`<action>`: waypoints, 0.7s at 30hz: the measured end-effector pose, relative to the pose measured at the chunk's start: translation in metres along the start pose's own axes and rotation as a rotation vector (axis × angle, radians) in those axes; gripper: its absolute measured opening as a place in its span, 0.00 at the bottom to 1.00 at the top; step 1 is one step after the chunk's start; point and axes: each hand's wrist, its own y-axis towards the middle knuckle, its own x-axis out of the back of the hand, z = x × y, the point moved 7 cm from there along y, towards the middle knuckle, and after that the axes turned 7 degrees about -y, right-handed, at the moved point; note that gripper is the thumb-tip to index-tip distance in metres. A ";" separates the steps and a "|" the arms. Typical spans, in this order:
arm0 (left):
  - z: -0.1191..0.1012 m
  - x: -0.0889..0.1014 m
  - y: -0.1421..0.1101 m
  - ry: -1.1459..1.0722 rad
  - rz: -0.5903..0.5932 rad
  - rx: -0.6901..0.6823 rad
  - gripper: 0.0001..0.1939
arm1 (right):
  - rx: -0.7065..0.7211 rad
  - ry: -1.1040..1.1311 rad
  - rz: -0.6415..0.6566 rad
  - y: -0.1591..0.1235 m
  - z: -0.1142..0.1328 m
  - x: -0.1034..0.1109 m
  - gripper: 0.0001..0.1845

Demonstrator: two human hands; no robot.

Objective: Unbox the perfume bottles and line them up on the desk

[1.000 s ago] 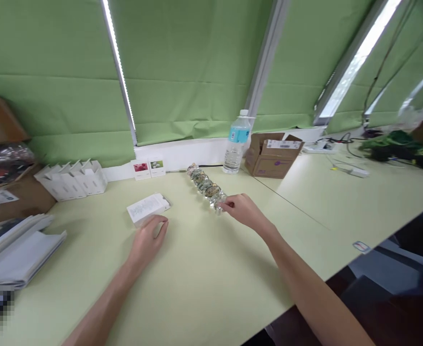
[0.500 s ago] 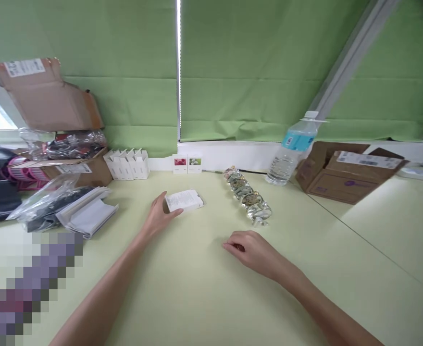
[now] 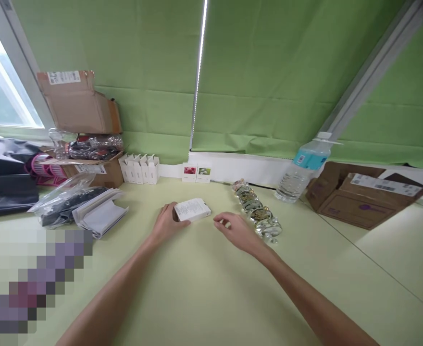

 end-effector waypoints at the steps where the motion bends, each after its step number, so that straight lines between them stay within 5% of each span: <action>1: -0.001 0.000 0.000 -0.006 -0.003 -0.011 0.34 | -0.025 -0.017 -0.012 0.013 -0.001 -0.001 0.14; 8: -0.007 0.001 -0.003 -0.109 0.004 -0.051 0.31 | -0.161 0.100 -0.002 0.078 -0.023 -0.026 0.13; 16: -0.006 -0.004 -0.002 -0.218 0.035 -0.046 0.35 | -0.243 0.331 0.077 0.080 -0.049 -0.046 0.22; 21: -0.002 -0.007 -0.003 -0.187 0.043 -0.046 0.37 | -0.258 0.518 0.105 0.082 -0.055 -0.048 0.18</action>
